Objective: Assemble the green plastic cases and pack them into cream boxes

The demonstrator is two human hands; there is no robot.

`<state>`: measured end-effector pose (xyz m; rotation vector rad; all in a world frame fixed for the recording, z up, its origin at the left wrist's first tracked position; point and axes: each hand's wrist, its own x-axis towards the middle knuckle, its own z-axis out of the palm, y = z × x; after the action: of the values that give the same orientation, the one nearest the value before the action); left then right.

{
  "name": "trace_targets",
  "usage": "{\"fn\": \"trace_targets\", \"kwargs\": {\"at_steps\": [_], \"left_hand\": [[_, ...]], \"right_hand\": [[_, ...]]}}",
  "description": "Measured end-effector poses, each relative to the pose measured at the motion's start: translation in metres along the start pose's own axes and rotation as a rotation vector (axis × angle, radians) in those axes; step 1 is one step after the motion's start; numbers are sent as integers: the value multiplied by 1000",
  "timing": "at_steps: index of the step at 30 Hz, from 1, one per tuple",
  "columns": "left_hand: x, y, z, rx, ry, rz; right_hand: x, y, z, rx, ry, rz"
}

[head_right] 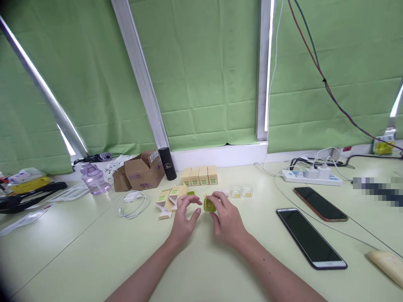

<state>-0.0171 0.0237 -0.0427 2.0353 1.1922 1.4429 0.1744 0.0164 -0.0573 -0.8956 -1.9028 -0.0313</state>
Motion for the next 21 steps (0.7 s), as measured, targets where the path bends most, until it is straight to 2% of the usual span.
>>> {"fn": "trace_targets", "kwargs": {"at_steps": [7,17,21], "left_hand": [[-3,0,1,25,-106,43],[-2,0,3,46,-74,-19],[-2,1,3,45,-74,-1]], "right_hand": [[1,3,1,35,17,-78],[1,5,-1,1,27,-151],[2,4,-1,-8,22,-178]]}}
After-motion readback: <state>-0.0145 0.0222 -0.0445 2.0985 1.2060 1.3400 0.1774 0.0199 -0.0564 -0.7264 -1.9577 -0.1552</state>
